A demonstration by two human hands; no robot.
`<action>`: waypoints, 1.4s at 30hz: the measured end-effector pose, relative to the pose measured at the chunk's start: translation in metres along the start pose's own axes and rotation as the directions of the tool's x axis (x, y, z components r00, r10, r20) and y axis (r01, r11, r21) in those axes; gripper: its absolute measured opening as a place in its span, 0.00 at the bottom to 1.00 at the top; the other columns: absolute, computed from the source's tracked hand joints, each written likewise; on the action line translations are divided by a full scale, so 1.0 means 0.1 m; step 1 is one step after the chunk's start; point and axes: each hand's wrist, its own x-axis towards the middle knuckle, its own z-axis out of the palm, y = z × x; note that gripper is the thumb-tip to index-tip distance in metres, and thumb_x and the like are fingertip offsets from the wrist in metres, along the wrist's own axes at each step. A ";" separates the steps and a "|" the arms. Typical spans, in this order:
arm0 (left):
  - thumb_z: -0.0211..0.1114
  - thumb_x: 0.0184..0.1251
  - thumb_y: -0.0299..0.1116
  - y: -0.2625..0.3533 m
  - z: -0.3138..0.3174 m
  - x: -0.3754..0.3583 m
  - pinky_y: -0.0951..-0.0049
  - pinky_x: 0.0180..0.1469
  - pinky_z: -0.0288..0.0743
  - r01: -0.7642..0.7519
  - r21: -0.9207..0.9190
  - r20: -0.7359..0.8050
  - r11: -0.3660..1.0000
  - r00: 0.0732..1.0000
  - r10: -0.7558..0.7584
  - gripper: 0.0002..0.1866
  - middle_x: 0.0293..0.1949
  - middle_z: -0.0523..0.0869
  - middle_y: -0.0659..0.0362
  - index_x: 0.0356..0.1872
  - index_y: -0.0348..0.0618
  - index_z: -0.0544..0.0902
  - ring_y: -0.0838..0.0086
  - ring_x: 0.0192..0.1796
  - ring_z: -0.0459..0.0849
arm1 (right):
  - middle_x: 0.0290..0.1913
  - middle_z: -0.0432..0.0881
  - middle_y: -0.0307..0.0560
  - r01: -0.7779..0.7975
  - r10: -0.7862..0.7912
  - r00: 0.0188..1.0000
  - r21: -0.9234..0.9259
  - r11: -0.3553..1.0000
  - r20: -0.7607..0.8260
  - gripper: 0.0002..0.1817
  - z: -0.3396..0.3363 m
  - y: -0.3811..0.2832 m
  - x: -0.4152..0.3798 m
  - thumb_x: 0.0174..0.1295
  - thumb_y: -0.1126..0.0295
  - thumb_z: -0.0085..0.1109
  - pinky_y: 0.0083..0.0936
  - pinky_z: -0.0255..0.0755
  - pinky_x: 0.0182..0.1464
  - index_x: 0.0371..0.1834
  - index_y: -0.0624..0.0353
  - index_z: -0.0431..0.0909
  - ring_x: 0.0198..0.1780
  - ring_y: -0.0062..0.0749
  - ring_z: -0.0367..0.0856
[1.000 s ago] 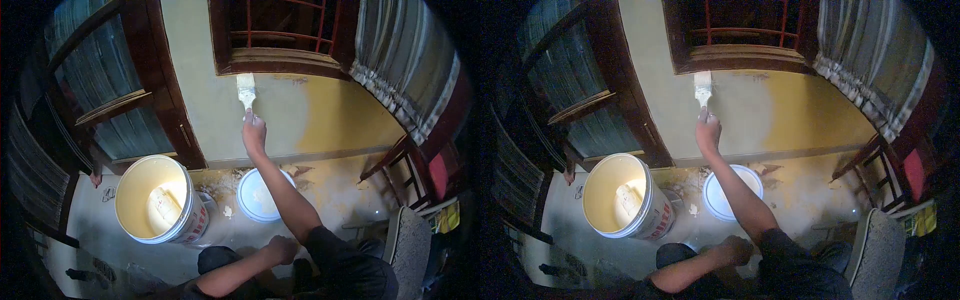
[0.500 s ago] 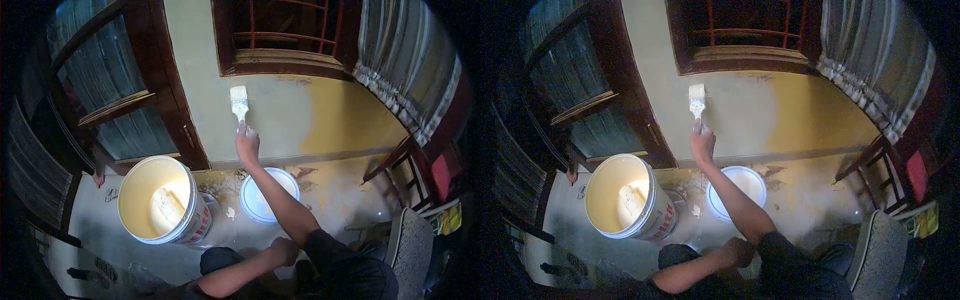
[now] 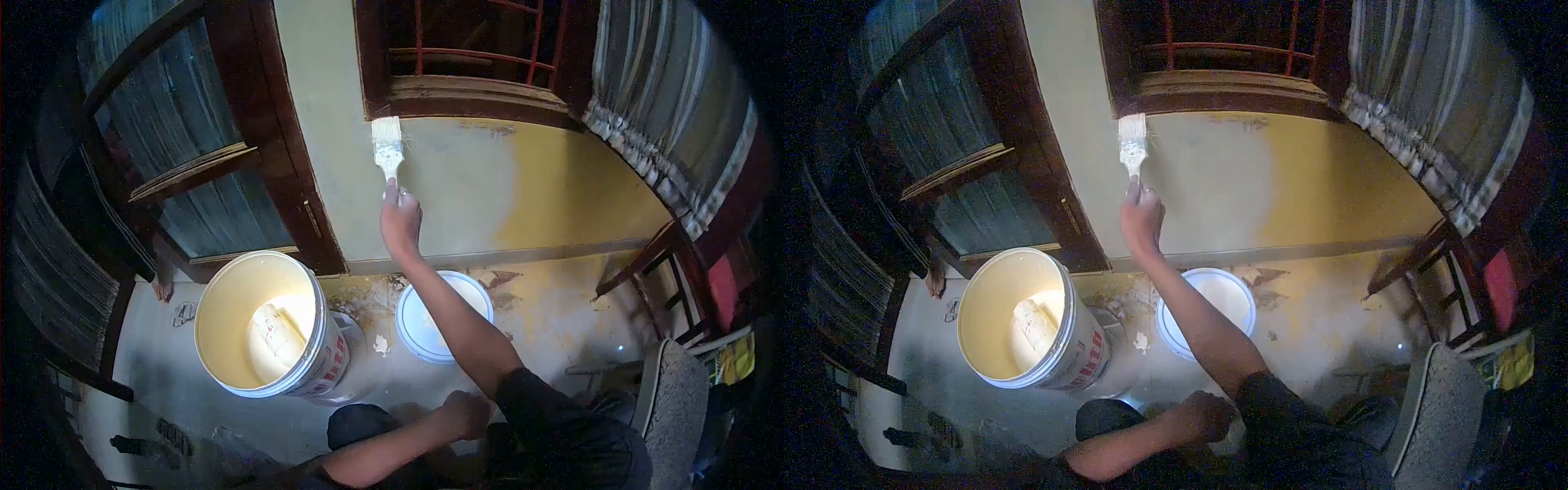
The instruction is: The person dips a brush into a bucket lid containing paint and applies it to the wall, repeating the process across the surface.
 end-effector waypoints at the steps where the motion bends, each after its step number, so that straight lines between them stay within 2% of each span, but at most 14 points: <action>1: 0.55 0.50 0.30 -0.01 0.02 0.01 0.63 0.40 0.74 -0.001 0.001 -0.001 1.000 1.000 0.001 0.12 0.37 0.82 0.49 0.36 0.40 0.80 0.60 0.40 0.82 | 0.24 0.76 0.61 -0.007 0.007 1.000 0.008 1.000 -0.007 0.25 0.03 -0.01 0.03 0.63 0.54 0.39 0.37 0.66 0.39 0.23 0.68 0.73 0.31 0.51 0.75; 3: 0.56 0.48 0.33 -0.04 0.06 0.04 0.60 0.38 0.75 0.023 0.012 -0.044 1.000 0.999 -0.023 0.11 0.32 0.82 0.49 0.32 0.40 0.81 0.58 0.36 0.82 | 0.24 0.76 0.60 -0.013 0.013 1.000 0.018 1.000 -0.018 0.25 0.05 0.06 0.03 0.63 0.54 0.39 0.37 0.65 0.38 0.23 0.68 0.73 0.31 0.50 0.74; 5: 0.56 0.49 0.33 -0.04 0.06 0.02 0.60 0.38 0.75 0.025 0.025 -0.038 0.999 0.999 -0.024 0.11 0.32 0.82 0.49 0.32 0.41 0.81 0.58 0.36 0.82 | 0.24 0.76 0.60 -0.056 0.054 0.998 -0.064 0.996 -0.027 0.25 0.08 0.19 -0.03 0.63 0.55 0.39 0.38 0.65 0.38 0.24 0.68 0.72 0.30 0.51 0.74; 10: 0.55 0.50 0.31 0.01 -0.02 -0.02 0.63 0.40 0.74 0.051 -0.030 0.057 0.998 0.997 -0.050 0.11 0.36 0.82 0.50 0.33 0.39 0.81 0.61 0.40 0.82 | 0.25 0.76 0.64 0.006 -0.007 1.000 -0.010 1.000 -0.027 0.25 0.06 -0.06 -0.03 0.63 0.56 0.39 0.44 0.64 0.38 0.25 0.71 0.73 0.32 0.57 0.74; 15: 0.55 0.50 0.30 -0.09 0.13 0.02 0.63 0.40 0.75 -0.041 0.029 -0.070 0.999 0.997 0.043 0.11 0.37 0.82 0.50 0.33 0.40 0.81 0.61 0.40 0.82 | 0.25 0.76 0.65 -0.033 0.033 0.999 -0.007 0.999 -0.026 0.26 0.17 0.07 -0.06 0.63 0.56 0.39 0.45 0.64 0.38 0.24 0.71 0.73 0.32 0.58 0.75; 17: 0.55 0.50 0.30 -0.03 0.11 -0.01 0.63 0.40 0.75 -0.003 0.031 -0.057 1.000 0.998 0.004 0.11 0.38 0.82 0.50 0.33 0.40 0.81 0.61 0.40 0.82 | 0.23 0.75 0.62 -0.092 0.092 0.995 -0.022 0.996 -0.025 0.25 0.15 0.11 -0.13 0.63 0.54 0.39 0.41 0.65 0.38 0.25 0.68 0.74 0.31 0.55 0.75; 19: 0.56 0.49 0.30 -0.03 0.11 -0.01 0.63 0.40 0.74 0.033 0.032 -0.045 0.999 0.998 -0.032 0.11 0.38 0.82 0.50 0.34 0.41 0.81 0.61 0.40 0.82 | 0.23 0.75 0.62 -0.045 0.045 0.998 -0.006 0.999 -0.038 0.25 0.18 0.07 -0.09 0.63 0.55 0.39 0.41 0.65 0.38 0.24 0.68 0.74 0.31 0.55 0.74; 22: 0.56 0.48 0.33 -0.09 0.15 0.01 0.59 0.37 0.74 -0.053 0.013 -0.041 0.999 0.998 0.053 0.13 0.32 0.82 0.48 0.36 0.40 0.78 0.57 0.36 0.81 | 0.23 0.75 0.63 -0.025 0.026 0.999 0.036 0.999 -0.042 0.25 0.26 0.01 -0.01 0.63 0.55 0.39 0.41 0.64 0.38 0.24 0.68 0.74 0.30 0.55 0.74; 25: 0.56 0.47 0.32 -0.06 0.13 0.01 0.58 0.37 0.74 0.000 -0.034 -0.081 0.999 0.997 -0.003 0.13 0.31 0.82 0.47 0.36 0.38 0.79 0.57 0.35 0.82 | 0.23 0.75 0.64 -0.070 0.070 0.997 0.023 0.997 -0.024 0.25 0.27 0.06 -0.04 0.63 0.56 0.39 0.43 0.64 0.38 0.25 0.70 0.74 0.31 0.57 0.74; 26: 0.56 0.48 0.31 -0.02 0.08 0.00 0.61 0.39 0.75 0.042 -0.028 -0.036 0.999 0.998 -0.043 0.12 0.34 0.82 0.49 0.35 0.39 0.80 0.59 0.38 0.82 | 0.24 0.75 0.66 -0.092 0.092 0.996 -0.015 0.996 -0.016 0.25 0.28 0.08 -0.06 0.64 0.56 0.39 0.45 0.64 0.38 0.25 0.72 0.74 0.32 0.59 0.75; 32: 0.55 0.51 0.31 0.00 0.01 -0.06 0.63 0.41 0.75 0.049 0.013 0.032 0.999 0.998 -0.049 0.11 0.38 0.82 0.50 0.34 0.41 0.81 0.61 0.40 0.82 | 0.26 0.76 0.66 -0.019 0.020 1.000 0.075 0.997 -0.018 0.25 0.19 -0.15 -0.08 0.64 0.56 0.39 0.44 0.64 0.39 0.28 0.71 0.74 0.33 0.59 0.75; 36: 0.55 0.51 0.31 0.02 -0.04 -0.02 0.64 0.40 0.75 0.077 0.042 0.096 0.996 0.992 -0.081 0.12 0.39 0.82 0.50 0.36 0.41 0.81 0.61 0.41 0.82 | 0.27 0.76 0.67 -0.065 0.065 0.998 0.026 0.998 -0.013 0.25 0.28 0.03 -0.01 0.63 0.56 0.39 0.45 0.64 0.40 0.28 0.72 0.74 0.34 0.58 0.75; 40: 0.55 0.51 0.31 -0.01 -0.02 -0.05 0.64 0.40 0.75 0.037 0.033 0.067 0.999 0.997 -0.039 0.12 0.39 0.82 0.51 0.36 0.42 0.81 0.62 0.41 0.82 | 0.23 0.76 0.62 -0.061 0.064 0.996 0.046 0.997 -0.069 0.26 0.24 0.03 -0.07 0.62 0.54 0.40 0.40 0.65 0.37 0.24 0.68 0.75 0.31 0.53 0.75; 42: 0.57 0.48 0.33 -0.02 0.01 -0.04 0.60 0.37 0.75 0.002 0.012 0.016 1.000 1.000 -0.003 0.12 0.32 0.82 0.48 0.33 0.39 0.80 0.59 0.36 0.82 | 0.24 0.76 0.62 -0.041 0.046 0.997 0.074 0.996 -0.062 0.25 0.28 0.02 -0.02 0.62 0.54 0.40 0.40 0.65 0.38 0.24 0.68 0.75 0.31 0.53 0.76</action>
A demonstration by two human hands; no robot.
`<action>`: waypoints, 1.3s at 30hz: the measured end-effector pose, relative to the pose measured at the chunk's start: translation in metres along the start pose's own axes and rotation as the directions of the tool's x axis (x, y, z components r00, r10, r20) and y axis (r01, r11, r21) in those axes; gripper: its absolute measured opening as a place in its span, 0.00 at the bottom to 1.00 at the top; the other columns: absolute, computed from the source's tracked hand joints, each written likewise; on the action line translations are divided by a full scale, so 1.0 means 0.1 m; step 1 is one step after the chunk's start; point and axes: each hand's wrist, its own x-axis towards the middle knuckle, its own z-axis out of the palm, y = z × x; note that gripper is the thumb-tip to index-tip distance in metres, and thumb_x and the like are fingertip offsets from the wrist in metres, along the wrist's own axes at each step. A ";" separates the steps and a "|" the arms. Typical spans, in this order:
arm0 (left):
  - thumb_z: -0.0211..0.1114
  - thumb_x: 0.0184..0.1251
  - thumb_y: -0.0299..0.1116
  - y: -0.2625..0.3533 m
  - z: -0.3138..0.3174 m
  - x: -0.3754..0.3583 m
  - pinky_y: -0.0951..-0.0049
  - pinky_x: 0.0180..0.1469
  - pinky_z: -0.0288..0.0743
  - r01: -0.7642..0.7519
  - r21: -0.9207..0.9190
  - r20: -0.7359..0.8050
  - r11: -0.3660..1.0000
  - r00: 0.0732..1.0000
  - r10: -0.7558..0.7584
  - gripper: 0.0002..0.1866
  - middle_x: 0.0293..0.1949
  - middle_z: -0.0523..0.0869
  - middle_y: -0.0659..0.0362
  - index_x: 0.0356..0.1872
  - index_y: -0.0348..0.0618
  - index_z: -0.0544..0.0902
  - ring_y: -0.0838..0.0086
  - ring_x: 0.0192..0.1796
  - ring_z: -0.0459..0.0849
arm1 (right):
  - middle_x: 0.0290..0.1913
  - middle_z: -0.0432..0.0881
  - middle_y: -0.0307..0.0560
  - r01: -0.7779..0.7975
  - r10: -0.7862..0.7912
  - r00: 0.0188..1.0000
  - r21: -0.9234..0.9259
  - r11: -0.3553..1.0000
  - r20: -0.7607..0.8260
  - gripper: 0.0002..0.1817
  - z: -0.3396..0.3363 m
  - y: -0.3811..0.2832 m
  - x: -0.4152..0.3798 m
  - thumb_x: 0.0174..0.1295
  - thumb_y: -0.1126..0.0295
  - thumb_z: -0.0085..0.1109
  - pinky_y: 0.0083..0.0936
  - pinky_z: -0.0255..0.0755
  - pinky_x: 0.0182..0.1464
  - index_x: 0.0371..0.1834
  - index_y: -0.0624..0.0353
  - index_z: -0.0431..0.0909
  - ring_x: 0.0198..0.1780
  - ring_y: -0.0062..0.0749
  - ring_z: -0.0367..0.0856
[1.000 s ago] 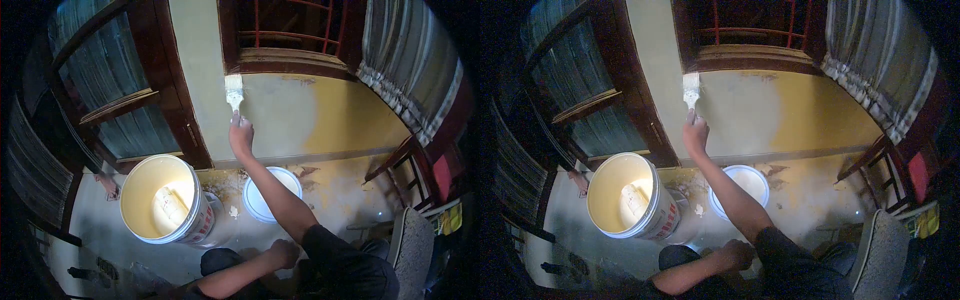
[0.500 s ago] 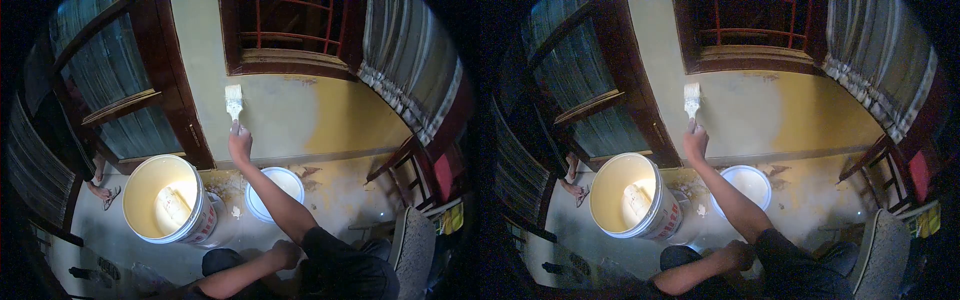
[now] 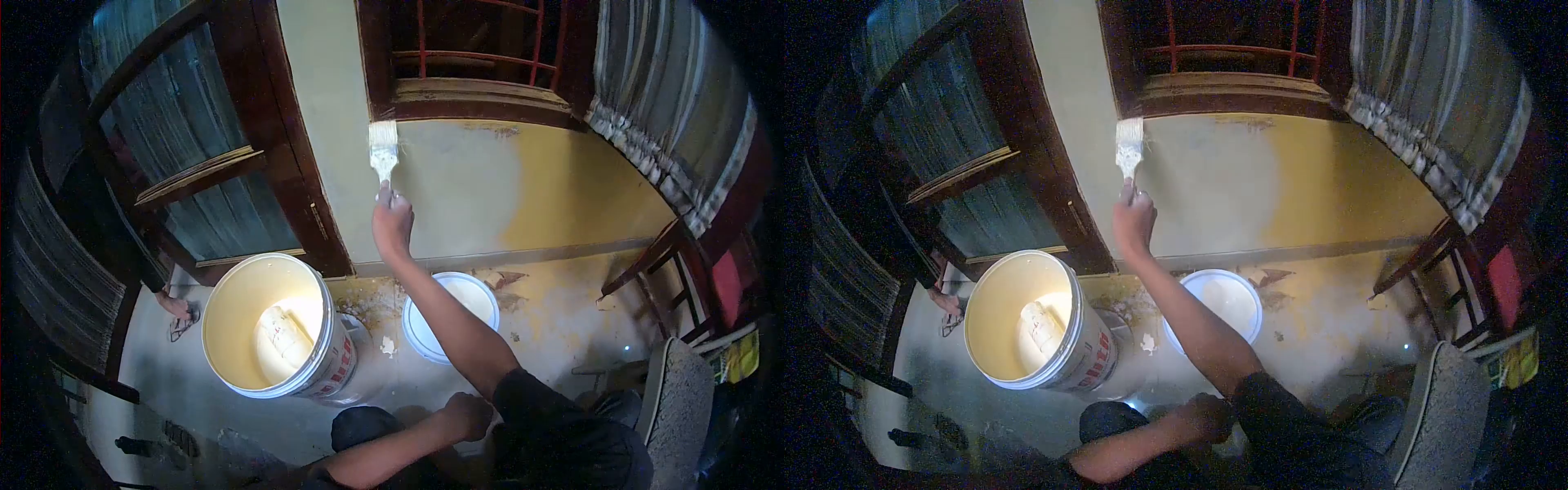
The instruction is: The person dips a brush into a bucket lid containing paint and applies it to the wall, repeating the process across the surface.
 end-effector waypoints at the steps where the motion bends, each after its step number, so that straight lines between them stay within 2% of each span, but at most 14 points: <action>1: 0.57 0.48 0.33 0.01 -0.01 0.00 0.60 0.37 0.75 0.001 -0.002 0.003 1.000 1.000 -0.001 0.12 0.32 0.82 0.48 0.33 0.39 0.80 0.59 0.36 0.82 | 0.24 0.76 0.62 -0.039 0.039 0.999 -0.019 0.999 -0.002 0.25 0.06 -0.01 0.06 0.62 0.54 0.40 0.40 0.65 0.37 0.23 0.68 0.75 0.31 0.52 0.76; 3: 0.54 0.51 0.30 0.05 -0.05 0.00 0.63 0.40 0.75 0.053 0.046 0.031 0.998 0.998 -0.055 0.12 0.37 0.83 0.52 0.36 0.43 0.81 0.62 0.40 0.82 | 0.24 0.76 0.62 -0.073 0.073 0.997 -0.039 0.997 -0.004 0.25 0.07 0.03 0.09 0.62 0.54 0.40 0.39 0.65 0.37 0.23 0.68 0.75 0.31 0.52 0.76; 5: 0.54 0.51 0.30 0.04 -0.03 0.03 0.63 0.40 0.75 0.055 0.057 0.052 0.997 0.997 -0.058 0.12 0.38 0.83 0.52 0.36 0.43 0.81 0.62 0.41 0.82 | 0.23 0.76 0.61 -0.102 0.102 0.995 -0.044 0.994 0.018 0.25 0.00 0.03 -0.01 0.62 0.54 0.40 0.38 0.65 0.36 0.22 0.68 0.73 0.30 0.52 0.75; 10: 0.54 0.51 0.31 0.05 -0.06 0.02 0.63 0.41 0.75 0.061 0.043 0.100 0.997 0.993 -0.065 0.12 0.38 0.82 0.52 0.37 0.43 0.81 0.62 0.41 0.81 | 0.21 0.74 0.60 -0.028 0.028 1.000 0.005 1.000 0.006 0.26 0.00 -0.03 0.03 0.63 0.54 0.40 0.38 0.65 0.35 0.21 0.68 0.72 0.28 0.52 0.74; 12: 0.55 0.51 0.32 0.03 -0.01 0.06 0.63 0.41 0.75 0.067 0.053 0.053 0.996 0.996 -0.070 0.12 0.38 0.82 0.52 0.36 0.43 0.81 0.61 0.41 0.82 | 0.20 0.74 0.60 -0.031 0.031 0.999 0.027 0.999 0.008 0.26 0.01 -0.01 0.06 0.63 0.54 0.40 0.39 0.64 0.35 0.21 0.68 0.72 0.28 0.52 0.74; 14: 0.55 0.50 0.32 0.00 0.03 0.08 0.63 0.40 0.75 0.058 0.046 0.037 0.997 0.998 -0.060 0.12 0.38 0.82 0.52 0.36 0.43 0.81 0.62 0.41 0.82 | 0.20 0.74 0.60 -0.018 0.016 1.000 -0.070 0.997 -0.023 0.25 0.01 0.09 0.06 0.63 0.55 0.40 0.39 0.64 0.35 0.21 0.68 0.72 0.28 0.52 0.73; 16: 0.55 0.50 0.32 -0.01 0.02 0.09 0.63 0.40 0.75 0.052 0.041 0.021 0.998 0.998 -0.053 0.12 0.38 0.82 0.52 0.35 0.43 0.81 0.62 0.41 0.82 | 0.21 0.74 0.61 -0.017 0.017 1.000 -0.051 0.999 -0.010 0.25 -0.05 0.14 -0.02 0.63 0.54 0.40 0.39 0.64 0.35 0.22 0.68 0.73 0.28 0.53 0.74; 18: 0.54 0.50 0.32 0.01 -0.03 0.12 0.64 0.40 0.75 0.068 0.054 0.163 0.996 0.984 -0.076 0.12 0.39 0.82 0.52 0.36 0.43 0.81 0.63 0.42 0.81 | 0.21 0.75 0.61 -0.018 0.018 1.000 -0.034 0.999 0.004 0.26 -0.11 0.08 -0.04 0.63 0.54 0.39 0.40 0.64 0.36 0.23 0.68 0.73 0.29 0.53 0.74; 21: 0.54 0.51 0.32 -0.03 0.06 0.16 0.64 0.41 0.75 0.046 0.076 0.082 0.996 0.995 -0.053 0.13 0.39 0.82 0.52 0.37 0.43 0.81 0.63 0.42 0.81 | 0.22 0.75 0.62 0.049 -0.050 0.998 0.034 0.998 0.032 0.26 -0.11 -0.04 0.02 0.63 0.54 0.39 0.40 0.64 0.37 0.24 0.69 0.73 0.30 0.53 0.74; 27: 0.53 0.51 0.31 -0.01 0.02 0.15 0.65 0.42 0.75 0.045 0.060 0.033 0.997 0.998 -0.047 0.13 0.39 0.82 0.53 0.37 0.44 0.81 0.63 0.42 0.81 | 0.23 0.75 0.61 -0.023 0.022 0.999 -0.051 0.998 -0.025 0.26 -0.22 0.17 -0.01 0.63 0.54 0.39 0.39 0.65 0.37 0.25 0.70 0.73 0.30 0.53 0.74; 29: 0.52 0.50 0.31 0.00 0.01 0.17 0.65 0.42 0.75 0.063 0.082 0.071 0.995 0.995 -0.069 0.13 0.39 0.82 0.52 0.37 0.44 0.81 0.63 0.42 0.81 | 0.25 0.76 0.62 -0.046 0.049 0.998 -0.059 0.997 0.046 0.26 -0.42 0.04 0.00 0.63 0.53 0.39 0.38 0.65 0.39 0.27 0.70 0.74 0.33 0.53 0.75; 33: 0.52 0.49 0.31 0.01 0.00 0.18 0.63 0.41 0.75 0.060 0.084 0.135 0.995 0.988 -0.071 0.13 0.36 0.83 0.51 0.36 0.43 0.82 0.61 0.41 0.82 | 0.23 0.75 0.61 -0.017 0.020 0.999 -0.051 0.999 0.047 0.25 -0.60 0.32 0.24 0.62 0.53 0.41 0.37 0.66 0.38 0.27 0.69 0.74 0.30 0.50 0.75; 36: 0.53 0.48 0.31 -0.02 0.07 0.23 0.63 0.39 0.76 0.084 0.058 0.099 0.995 0.991 -0.090 0.13 0.34 0.83 0.51 0.33 0.43 0.82 0.60 0.39 0.82 | 0.23 0.75 0.59 -0.009 0.011 1.000 -0.097 0.995 0.024 0.25 -0.79 0.56 0.25 0.62 0.53 0.41 0.36 0.65 0.37 0.26 0.68 0.74 0.29 0.47 0.74; 39: 0.54 0.46 0.31 0.06 0.00 0.16 0.63 0.39 0.76 0.078 0.053 0.066 0.996 0.995 -0.081 0.12 0.33 0.83 0.51 0.32 0.42 0.82 0.60 0.38 0.82 | 0.25 0.77 0.58 0.071 -0.068 0.997 -0.135 0.988 0.022 0.25 -1.03 0.51 0.31 0.62 0.53 0.41 0.35 0.66 0.39 0.29 0.67 0.75 0.31 0.45 0.76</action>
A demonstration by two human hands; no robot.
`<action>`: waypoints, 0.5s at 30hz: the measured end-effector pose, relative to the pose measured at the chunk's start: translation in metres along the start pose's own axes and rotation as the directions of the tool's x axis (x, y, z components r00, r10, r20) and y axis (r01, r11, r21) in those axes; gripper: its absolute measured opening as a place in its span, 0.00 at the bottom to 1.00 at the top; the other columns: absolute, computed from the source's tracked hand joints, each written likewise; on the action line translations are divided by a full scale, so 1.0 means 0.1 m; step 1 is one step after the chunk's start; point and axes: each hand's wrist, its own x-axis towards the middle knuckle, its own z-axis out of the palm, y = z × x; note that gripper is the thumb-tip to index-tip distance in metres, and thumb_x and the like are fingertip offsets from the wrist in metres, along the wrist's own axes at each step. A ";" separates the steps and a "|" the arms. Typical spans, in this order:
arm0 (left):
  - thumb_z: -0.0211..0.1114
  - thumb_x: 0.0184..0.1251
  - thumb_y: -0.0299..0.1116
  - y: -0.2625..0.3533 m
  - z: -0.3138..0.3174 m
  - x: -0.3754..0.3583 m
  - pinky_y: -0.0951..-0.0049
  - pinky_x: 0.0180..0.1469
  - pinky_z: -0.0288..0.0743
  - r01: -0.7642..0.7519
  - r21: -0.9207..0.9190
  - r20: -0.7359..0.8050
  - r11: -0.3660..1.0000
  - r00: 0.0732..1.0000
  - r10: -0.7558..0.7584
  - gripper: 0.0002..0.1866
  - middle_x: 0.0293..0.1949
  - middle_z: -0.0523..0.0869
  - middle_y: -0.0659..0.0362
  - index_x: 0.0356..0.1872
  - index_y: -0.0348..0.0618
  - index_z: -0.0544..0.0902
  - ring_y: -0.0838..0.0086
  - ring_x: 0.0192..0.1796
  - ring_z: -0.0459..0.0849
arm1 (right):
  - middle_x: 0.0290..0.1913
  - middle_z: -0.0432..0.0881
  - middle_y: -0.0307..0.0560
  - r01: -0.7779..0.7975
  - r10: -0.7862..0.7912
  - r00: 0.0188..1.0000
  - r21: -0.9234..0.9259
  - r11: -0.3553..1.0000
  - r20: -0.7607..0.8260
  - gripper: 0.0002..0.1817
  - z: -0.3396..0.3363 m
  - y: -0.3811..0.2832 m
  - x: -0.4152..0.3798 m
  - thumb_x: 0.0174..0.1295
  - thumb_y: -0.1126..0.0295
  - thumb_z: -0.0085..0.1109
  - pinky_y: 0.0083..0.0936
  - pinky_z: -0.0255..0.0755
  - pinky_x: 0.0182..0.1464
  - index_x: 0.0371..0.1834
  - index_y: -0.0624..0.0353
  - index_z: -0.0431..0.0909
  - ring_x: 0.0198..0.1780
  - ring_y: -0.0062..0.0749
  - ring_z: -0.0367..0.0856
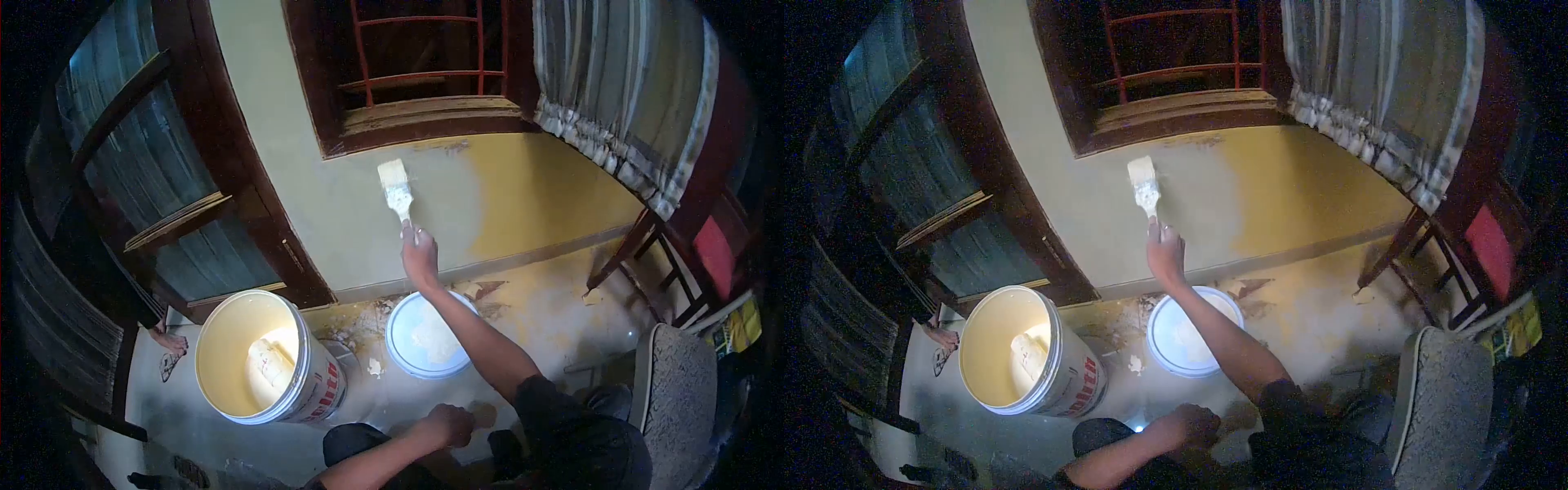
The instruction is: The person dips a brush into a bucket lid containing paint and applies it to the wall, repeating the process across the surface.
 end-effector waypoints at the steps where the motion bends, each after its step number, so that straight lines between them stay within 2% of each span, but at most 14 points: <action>1: 0.54 0.46 0.31 0.01 0.00 0.03 0.63 0.39 0.76 -0.003 0.002 0.002 1.000 1.000 0.003 0.12 0.33 0.83 0.51 0.32 0.42 0.82 0.60 0.38 0.82 | 0.31 0.77 0.63 -0.038 0.037 0.999 0.018 0.999 0.018 0.25 -0.04 -0.02 0.09 0.62 0.52 0.41 0.38 0.64 0.44 0.33 0.68 0.75 0.38 0.52 0.74; 2: 0.55 0.47 0.31 0.00 0.01 0.08 0.63 0.39 0.76 0.015 0.006 0.058 1.000 0.998 -0.016 0.12 0.33 0.83 0.51 0.32 0.42 0.82 0.60 0.37 0.83 | 0.37 0.76 0.68 -0.078 0.076 0.996 0.036 0.996 0.039 0.26 -0.09 -0.02 0.13 0.62 0.52 0.41 0.41 0.63 0.50 0.38 0.69 0.75 0.45 0.59 0.73; 3: 0.55 0.47 0.31 0.00 0.01 0.12 0.64 0.39 0.76 0.035 0.013 0.112 0.999 0.993 -0.036 0.12 0.33 0.83 0.51 0.32 0.42 0.82 0.60 0.37 0.83 | 0.37 0.76 0.68 -0.079 0.078 0.996 0.036 0.996 0.036 0.26 -0.10 0.09 0.13 0.62 0.52 0.41 0.41 0.63 0.50 0.38 0.69 0.75 0.45 0.59 0.73; 5: 0.56 0.47 0.32 0.00 0.05 0.16 0.64 0.39 0.76 0.044 0.025 0.107 0.999 0.993 -0.046 0.12 0.33 0.83 0.52 0.32 0.42 0.82 0.60 0.37 0.83 | 0.37 0.77 0.67 -0.040 0.035 0.998 -0.095 0.995 -0.061 0.27 -0.09 0.38 0.09 0.61 0.52 0.41 0.40 0.63 0.50 0.40 0.69 0.75 0.45 0.59 0.73; 7: 0.56 0.47 0.32 -0.01 0.08 0.15 0.64 0.38 0.76 0.058 0.034 0.108 0.998 0.992 -0.062 0.12 0.33 0.83 0.52 0.32 0.42 0.82 0.60 0.37 0.83 | 0.36 0.77 0.67 -0.028 0.013 0.993 -0.125 0.992 -0.114 0.26 -0.14 0.49 -0.03 0.61 0.52 0.41 0.41 0.64 0.49 0.38 0.70 0.75 0.44 0.59 0.73; 9: 0.57 0.47 0.33 0.00 0.10 0.11 0.63 0.37 0.76 0.003 0.051 0.037 0.999 0.999 -0.005 0.11 0.32 0.83 0.52 0.32 0.42 0.82 0.61 0.37 0.83 | 0.35 0.77 0.68 -0.023 -0.003 0.987 -0.160 0.987 -0.158 0.26 -0.23 0.49 -0.04 0.62 0.52 0.41 0.41 0.64 0.48 0.36 0.70 0.75 0.43 0.59 0.73; 11: 0.56 0.47 0.32 -0.02 0.12 0.13 0.63 0.37 0.76 0.010 0.035 0.043 0.999 0.999 -0.011 0.11 0.33 0.83 0.52 0.32 0.42 0.82 0.61 0.37 0.83 | 0.38 0.77 0.67 -0.067 0.067 0.998 -0.090 0.994 -0.006 0.27 -0.41 0.08 0.06 0.61 0.51 0.42 0.37 0.65 0.50 0.39 0.70 0.76 0.46 0.54 0.75; 15: 0.56 0.47 0.32 -0.02 0.07 0.18 0.63 0.38 0.76 0.071 0.006 0.085 0.997 0.994 -0.071 0.12 0.35 0.83 0.52 0.34 0.42 0.82 0.60 0.38 0.82 | 0.39 0.77 0.67 -0.192 0.188 0.978 0.031 0.981 0.091 0.27 -0.37 0.15 0.26 0.61 0.51 0.42 0.37 0.64 0.51 0.39 0.70 0.76 0.48 0.55 0.73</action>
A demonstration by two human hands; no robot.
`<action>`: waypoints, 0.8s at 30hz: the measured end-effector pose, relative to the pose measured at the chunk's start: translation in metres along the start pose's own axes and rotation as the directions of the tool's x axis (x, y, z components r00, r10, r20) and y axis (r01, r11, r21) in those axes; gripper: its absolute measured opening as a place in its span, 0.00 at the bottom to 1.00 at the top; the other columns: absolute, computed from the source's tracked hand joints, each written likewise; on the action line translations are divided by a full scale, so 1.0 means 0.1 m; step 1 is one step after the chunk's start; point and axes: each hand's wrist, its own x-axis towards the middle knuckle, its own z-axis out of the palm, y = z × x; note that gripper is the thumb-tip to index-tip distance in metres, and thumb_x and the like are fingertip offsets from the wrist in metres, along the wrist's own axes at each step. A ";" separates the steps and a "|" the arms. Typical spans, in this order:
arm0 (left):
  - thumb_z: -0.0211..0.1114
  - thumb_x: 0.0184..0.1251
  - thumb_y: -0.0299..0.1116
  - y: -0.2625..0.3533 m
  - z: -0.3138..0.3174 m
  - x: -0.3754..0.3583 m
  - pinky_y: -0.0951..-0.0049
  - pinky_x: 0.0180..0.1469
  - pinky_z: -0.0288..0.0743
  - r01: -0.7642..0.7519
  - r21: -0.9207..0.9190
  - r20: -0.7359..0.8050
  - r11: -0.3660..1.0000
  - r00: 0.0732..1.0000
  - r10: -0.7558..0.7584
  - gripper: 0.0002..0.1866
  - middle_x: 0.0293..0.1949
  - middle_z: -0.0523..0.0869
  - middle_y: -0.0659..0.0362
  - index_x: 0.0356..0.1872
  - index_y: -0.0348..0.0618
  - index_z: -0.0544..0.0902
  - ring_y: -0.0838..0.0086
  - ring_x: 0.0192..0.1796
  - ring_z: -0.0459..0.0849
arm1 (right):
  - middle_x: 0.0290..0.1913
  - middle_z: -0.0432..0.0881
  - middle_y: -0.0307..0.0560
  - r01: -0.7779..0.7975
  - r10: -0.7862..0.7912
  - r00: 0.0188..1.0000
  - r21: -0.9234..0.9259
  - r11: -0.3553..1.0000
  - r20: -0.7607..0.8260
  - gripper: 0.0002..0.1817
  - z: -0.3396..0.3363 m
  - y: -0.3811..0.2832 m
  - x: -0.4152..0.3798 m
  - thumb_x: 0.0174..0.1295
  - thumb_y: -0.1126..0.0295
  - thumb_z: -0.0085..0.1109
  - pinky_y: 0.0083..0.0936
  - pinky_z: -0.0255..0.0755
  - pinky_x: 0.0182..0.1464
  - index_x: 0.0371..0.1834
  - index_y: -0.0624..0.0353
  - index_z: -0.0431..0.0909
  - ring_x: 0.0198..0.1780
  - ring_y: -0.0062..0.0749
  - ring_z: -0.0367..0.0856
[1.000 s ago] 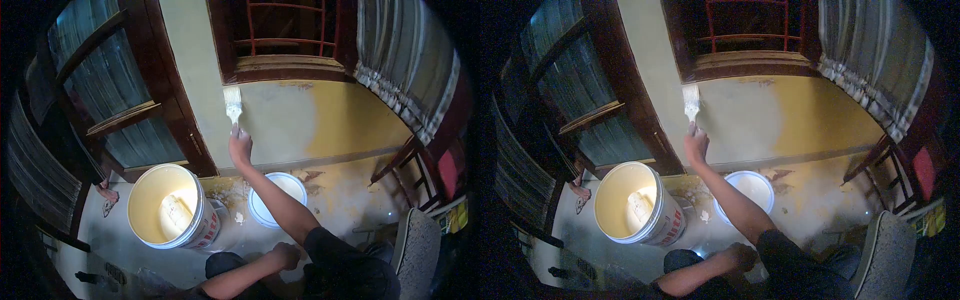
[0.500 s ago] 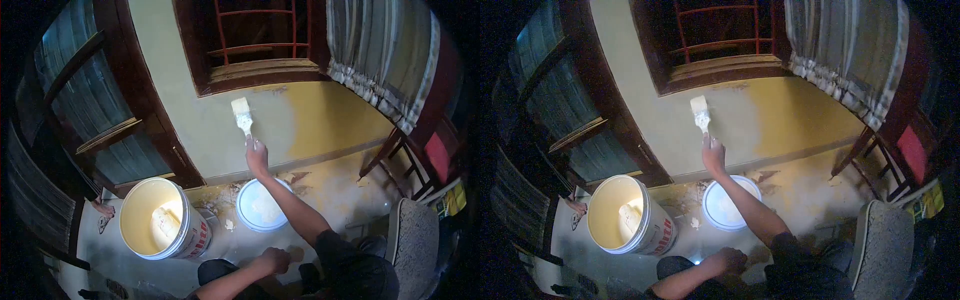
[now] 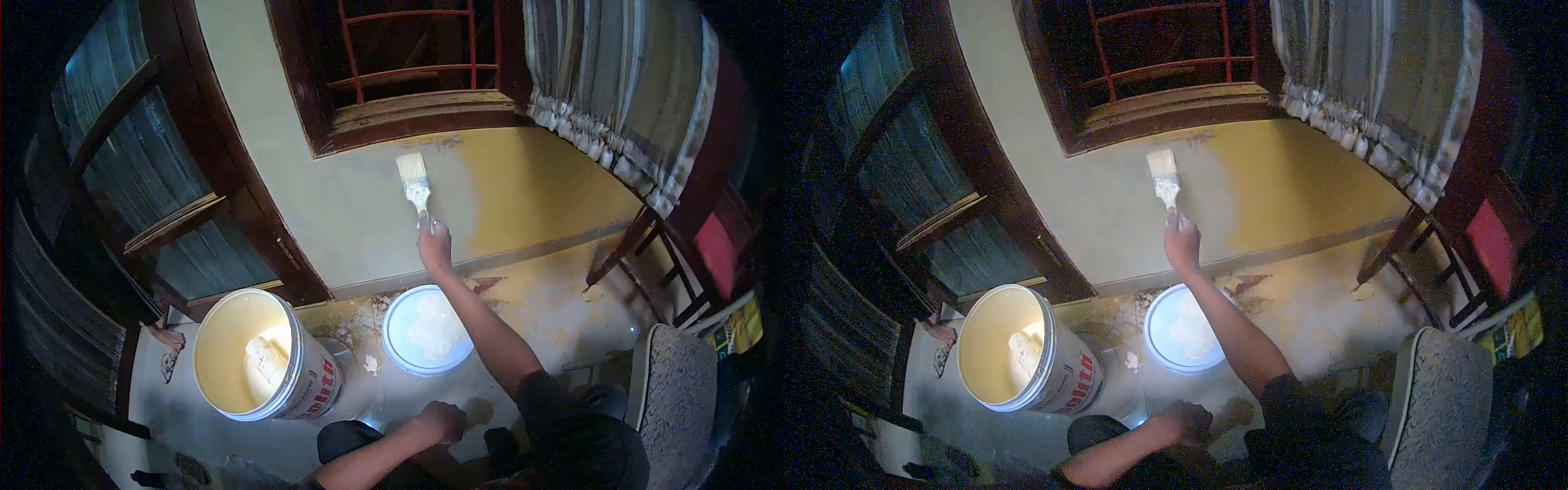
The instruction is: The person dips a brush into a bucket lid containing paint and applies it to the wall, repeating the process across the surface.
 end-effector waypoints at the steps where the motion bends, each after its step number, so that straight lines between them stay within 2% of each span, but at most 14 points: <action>1: 0.56 0.47 0.32 0.02 -0.02 0.00 0.63 0.38 0.76 0.000 -0.005 0.001 1.000 1.000 0.000 0.12 0.35 0.83 0.52 0.34 0.42 0.82 0.60 0.38 0.82 | 0.36 0.77 0.66 0.066 -0.078 0.990 -0.096 0.993 -0.118 0.26 0.05 0.19 -0.05 0.61 0.51 0.42 0.38 0.65 0.48 0.37 0.69 0.76 0.42 0.53 0.75; 2: 0.56 0.48 0.32 0.04 -0.06 -0.03 0.63 0.39 0.75 -0.008 -0.003 0.013 1.000 1.000 0.008 0.12 0.35 0.83 0.52 0.34 0.42 0.82 0.60 0.38 0.82 | 0.34 0.77 0.64 0.119 -0.163 0.960 -0.197 0.973 -0.226 0.26 0.12 0.41 -0.09 0.61 0.51 0.42 0.38 0.67 0.45 0.36 0.69 0.76 0.36 0.52 0.77; 4: 0.56 0.48 0.33 0.06 -0.12 -0.09 0.64 0.40 0.75 -0.019 -0.014 0.036 1.000 0.999 0.020 0.13 0.35 0.83 0.52 0.34 0.43 0.82 0.61 0.38 0.82 | 0.30 0.76 0.66 0.204 -0.249 0.940 -0.200 0.958 -0.233 0.20 0.10 0.93 -0.19 0.61 0.58 0.43 0.42 0.66 0.40 0.29 0.66 0.75 0.37 0.58 0.75; 5: 0.56 0.48 0.33 0.07 -0.14 -0.13 0.64 0.40 0.75 -0.033 -0.012 0.011 0.999 0.999 0.033 0.12 0.35 0.83 0.52 0.34 0.43 0.82 0.61 0.39 0.82 | 0.30 0.76 0.65 0.159 -0.167 0.986 -0.218 0.963 -0.017 0.19 -0.03 1.15 -0.17 0.61 0.59 0.44 0.41 0.67 0.40 0.30 0.65 0.76 0.37 0.57 0.75; 7: 0.56 0.49 0.34 0.09 -0.11 -0.10 0.65 0.40 0.76 -0.037 -0.004 -0.005 0.999 0.999 0.037 0.12 0.36 0.83 0.52 0.34 0.44 0.82 0.62 0.39 0.83 | 0.33 0.77 0.62 0.041 0.106 0.927 -0.379 0.925 0.360 0.14 -0.41 1.55 -0.12 0.60 0.63 0.45 0.39 0.69 0.39 0.35 0.62 0.76 0.38 0.50 0.77; 9: 0.57 0.50 0.36 0.07 -0.11 -0.06 0.64 0.38 0.76 -0.023 -0.008 0.016 1.000 1.000 0.023 0.12 0.34 0.83 0.51 0.32 0.41 0.82 0.61 0.37 0.83 | 0.30 0.76 0.51 0.389 0.089 0.795 -0.618 0.683 0.600 0.21 -0.77 2.05 0.11 0.61 0.54 0.43 0.32 0.68 0.31 0.42 0.62 0.74 0.29 0.36 0.74; 11: 0.58 0.51 0.38 0.08 -0.10 -0.10 0.63 0.37 0.76 -0.077 -0.005 -0.031 0.997 0.997 0.077 0.14 0.31 0.83 0.49 0.31 0.38 0.81 0.59 0.35 0.83 | 0.24 0.74 0.42 0.149 0.310 0.694 -0.550 0.821 0.650 0.27 -1.05 2.19 0.01 0.59 0.44 0.44 0.25 0.64 0.23 0.38 0.61 0.74 0.21 0.28 0.69; 12: 0.59 0.50 0.40 0.05 0.00 -0.01 0.63 0.36 0.76 -0.048 0.005 -0.029 0.999 0.998 0.048 0.14 0.31 0.83 0.50 0.31 0.39 0.81 0.59 0.34 0.83 | 0.21 0.72 0.39 0.087 0.262 0.700 -0.443 0.892 0.665 0.30 -1.23 1.99 -0.05 0.57 0.40 0.44 0.25 0.63 0.22 0.32 0.60 0.76 0.20 0.26 0.68; 13: 0.59 0.50 0.40 0.05 0.01 -0.01 0.63 0.36 0.76 -0.071 -0.015 -0.006 0.997 0.997 0.070 0.14 0.31 0.83 0.50 0.31 0.39 0.81 0.59 0.34 0.83 | 0.21 0.72 0.39 0.055 0.297 0.693 -0.459 0.887 0.657 0.30 -1.37 1.82 -0.09 0.57 0.40 0.44 0.25 0.63 0.22 0.32 0.60 0.76 0.20 0.26 0.68; 15: 0.58 0.52 0.39 0.04 -0.05 -0.07 0.63 0.35 0.76 -0.080 -0.019 -0.059 0.997 0.995 0.079 0.13 0.29 0.83 0.50 0.31 0.40 0.81 0.59 0.34 0.83 | 0.17 0.69 0.35 0.073 0.580 0.518 -0.708 0.702 0.629 0.31 -1.60 1.63 -0.14 0.53 0.36 0.46 0.22 0.60 0.21 0.25 0.57 0.75 0.18 0.22 0.65; 17: 0.58 0.52 0.39 0.03 -0.10 -0.08 0.62 0.35 0.76 -0.102 -0.023 -0.061 0.995 0.993 0.101 0.13 0.30 0.83 0.50 0.30 0.41 0.82 0.59 0.33 0.83 | 0.17 0.68 0.34 0.093 0.493 0.572 -0.648 0.756 0.656 0.31 -1.73 1.75 -0.31 0.51 0.34 0.47 0.21 0.57 0.20 0.26 0.55 0.75 0.18 0.20 0.63; 22: 0.59 0.51 0.38 0.07 -0.04 0.05 0.60 0.34 0.75 -0.085 -0.033 -0.065 0.996 0.994 0.083 0.11 0.30 0.83 0.50 0.27 0.41 0.82 0.59 0.34 0.83 | 0.19 0.69 0.34 -0.056 0.608 0.433 -0.653 0.755 0.666 0.23 -1.85 2.35 -0.55 0.54 0.44 0.54 0.22 0.59 0.21 0.28 0.55 0.75 0.19 0.21 0.64; 23: 0.58 0.51 0.37 0.07 0.03 0.09 0.60 0.34 0.75 -0.128 -0.023 -0.116 0.991 0.985 0.125 0.10 0.31 0.83 0.51 0.28 0.43 0.82 0.59 0.35 0.82 | 0.20 0.69 0.34 -0.078 0.617 0.480 -0.671 0.738 0.623 0.20 -1.83 2.40 -0.63 0.54 0.47 0.55 0.22 0.60 0.21 0.31 0.55 0.76 0.20 0.21 0.64; 24: 0.58 0.52 0.36 0.06 0.07 0.10 0.61 0.34 0.75 -0.147 -0.012 -0.173 0.989 0.975 0.143 0.09 0.32 0.83 0.51 0.28 0.44 0.83 0.60 0.36 0.82 | 0.20 0.69 0.34 -0.043 0.600 0.453 -0.656 0.754 0.659 0.20 -1.61 2.45 -0.53 0.54 0.47 0.55 0.22 0.60 0.21 0.31 0.55 0.76 0.20 0.21 0.64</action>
